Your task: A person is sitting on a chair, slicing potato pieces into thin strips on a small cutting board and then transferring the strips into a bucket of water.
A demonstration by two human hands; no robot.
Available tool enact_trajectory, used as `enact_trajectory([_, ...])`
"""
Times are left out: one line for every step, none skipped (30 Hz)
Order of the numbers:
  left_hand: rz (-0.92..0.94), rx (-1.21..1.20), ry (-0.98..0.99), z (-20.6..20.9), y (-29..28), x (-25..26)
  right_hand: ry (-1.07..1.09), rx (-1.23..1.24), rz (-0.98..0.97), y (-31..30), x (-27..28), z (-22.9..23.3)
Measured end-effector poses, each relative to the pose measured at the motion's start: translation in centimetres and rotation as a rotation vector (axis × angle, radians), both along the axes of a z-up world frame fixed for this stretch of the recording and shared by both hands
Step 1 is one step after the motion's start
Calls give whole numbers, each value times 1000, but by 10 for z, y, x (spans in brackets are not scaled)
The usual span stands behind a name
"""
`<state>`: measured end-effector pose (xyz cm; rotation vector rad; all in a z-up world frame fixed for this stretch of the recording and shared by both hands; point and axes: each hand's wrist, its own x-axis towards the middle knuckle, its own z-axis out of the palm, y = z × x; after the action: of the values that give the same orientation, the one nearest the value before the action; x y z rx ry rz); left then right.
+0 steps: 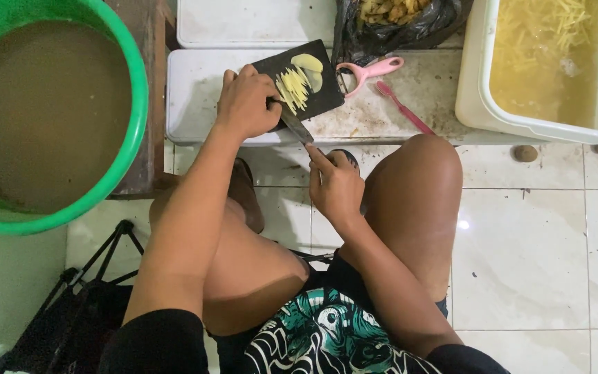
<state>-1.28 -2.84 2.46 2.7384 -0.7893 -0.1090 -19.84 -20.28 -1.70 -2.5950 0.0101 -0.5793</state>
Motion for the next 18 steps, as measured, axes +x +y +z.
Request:
enact_trajectory([-2, 1, -3, -1, -1, 1, -3, 1, -2, -2, -2, 6])
enact_trajectory([6, 5, 16, -2, -3, 2, 47, 23, 1, -4, -3, 13])
enact_trajectory([12, 7, 37, -3, -4, 2, 98, 44, 3, -6, -6, 19])
enact_trajectory([10, 6, 36, -3, -3, 1, 97, 43, 1, -10, -8, 29])
enact_trajectory([5, -15, 16, -2, -4, 1, 159, 101, 15, -15, -10, 41])
enact_trajectory([1, -36, -4, -1, -5, 2, 221, 158, 29, -20, -11, 52])
enact_trajectory([-3, -39, -6, -1, -6, 4, 219, 156, 25, -29, -9, 53])
enact_trajectory([51, -53, -7, -1, -7, 6, 245, 250, 30, -38, -7, 53])
enact_trajectory([107, -69, -9, -1, -8, 8, 271, 342, 37, -48, -5, 53])
enact_trajectory([104, -73, -10, -1, -10, 11, 268, 339, 34, -53, -6, 57])
enact_trajectory([134, -94, -39, 0, -11, 15, 268, 451, 17, -58, -6, 62])
enact_trajectory([164, -116, -68, 1, -12, 19, 267, 564, 0, -63, -6, 67])
enact_trajectory([165, -119, -69, -3, -15, 23, 266, 560, 1, -63, -6, 79])
enact_trajectory([150, -162, -116, -7, -17, 27, 359, 704, -54, -62, -6, 90])
enact_trajectory([135, -205, -163, -11, -21, 32, 452, 847, -109, -62, -5, 102])
enact_trajectory([136, -208, -165, -15, -26, 35, 450, 843, -108, -63, -5, 99])
enact_trajectory([94, -201, -191, -19, -31, 38, 411, 916, -111, -64, -5, 96])
enact_trajectory([52, -194, -217, -23, -36, 41, 371, 989, -112, -65, -6, 94])
